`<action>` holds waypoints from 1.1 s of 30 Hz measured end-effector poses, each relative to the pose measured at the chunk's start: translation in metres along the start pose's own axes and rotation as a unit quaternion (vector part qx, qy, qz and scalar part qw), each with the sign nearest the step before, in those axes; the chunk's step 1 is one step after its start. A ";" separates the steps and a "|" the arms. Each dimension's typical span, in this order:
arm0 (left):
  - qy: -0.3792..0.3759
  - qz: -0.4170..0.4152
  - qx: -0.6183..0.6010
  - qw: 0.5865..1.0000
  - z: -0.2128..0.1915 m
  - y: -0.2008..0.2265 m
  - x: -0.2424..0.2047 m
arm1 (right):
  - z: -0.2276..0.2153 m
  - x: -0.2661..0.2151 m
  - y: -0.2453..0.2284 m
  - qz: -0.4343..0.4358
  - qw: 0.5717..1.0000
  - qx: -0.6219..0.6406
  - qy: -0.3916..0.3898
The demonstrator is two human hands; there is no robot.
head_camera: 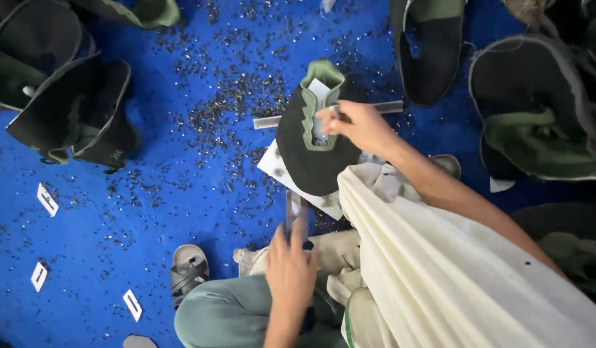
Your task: Punching holes into shoe upper components using a manual punch and a hammer.
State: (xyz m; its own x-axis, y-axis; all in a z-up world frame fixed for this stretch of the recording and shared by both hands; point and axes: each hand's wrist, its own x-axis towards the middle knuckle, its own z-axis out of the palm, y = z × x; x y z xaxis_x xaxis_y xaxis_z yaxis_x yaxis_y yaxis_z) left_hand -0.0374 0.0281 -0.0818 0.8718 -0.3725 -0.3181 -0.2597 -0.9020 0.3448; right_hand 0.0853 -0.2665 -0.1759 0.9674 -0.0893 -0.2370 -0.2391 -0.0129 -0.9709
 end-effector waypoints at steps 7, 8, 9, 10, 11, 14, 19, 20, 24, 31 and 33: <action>-0.105 -0.187 -0.005 0.977 0.018 -0.015 -0.031 | 0.024 0.012 0.034 -0.038 0.991 0.093 -0.086; -0.108 -0.221 -0.068 0.967 0.019 -0.024 -0.034 | 0.025 0.015 0.033 -0.034 0.993 0.089 -0.075; -0.115 -0.247 -0.128 0.954 0.021 -0.033 -0.035 | 0.024 0.014 0.033 -0.027 0.994 0.085 -0.057; -0.111 -0.244 -0.127 0.955 0.017 -0.031 -0.037 | 0.024 0.015 0.030 -0.032 0.994 0.086 -0.056; -0.104 -0.263 -0.190 0.940 0.014 -0.029 -0.044 | 0.024 0.008 0.032 -0.053 0.996 0.054 -0.044; -0.043 -0.248 -0.299 0.920 -0.001 -0.018 -0.062 | 0.027 -0.008 0.024 -0.113 0.993 -0.007 -0.036; 0.109 -0.091 -0.434 0.889 -0.113 0.046 -0.041 | 0.031 -0.021 0.008 -0.182 0.974 -0.130 -0.028; 0.204 -0.015 -0.411 0.888 -0.124 0.052 -0.044 | 0.030 -0.023 0.007 -0.221 0.965 -0.139 -0.023; 0.355 0.281 -0.462 0.762 -0.105 0.044 0.008 | 0.030 -0.021 0.002 -0.260 0.953 -0.151 -0.026; 0.100 -0.062 -0.291 0.949 0.012 0.013 0.034 | 0.023 -0.010 0.037 -0.280 0.937 -0.208 -0.024; 0.091 -0.108 -0.294 0.945 -0.002 0.016 0.023 | 0.020 0.008 0.059 -0.040 0.989 0.145 0.006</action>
State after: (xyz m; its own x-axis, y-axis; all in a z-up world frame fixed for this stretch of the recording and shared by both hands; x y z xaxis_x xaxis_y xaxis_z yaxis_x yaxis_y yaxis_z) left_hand -0.0213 0.0054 -0.0820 0.9487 -0.1020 -0.2993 0.1623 -0.6551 0.7379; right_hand 0.0807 -0.2478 -0.2353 0.9808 -0.1117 -0.1600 -0.1256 0.2658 -0.9558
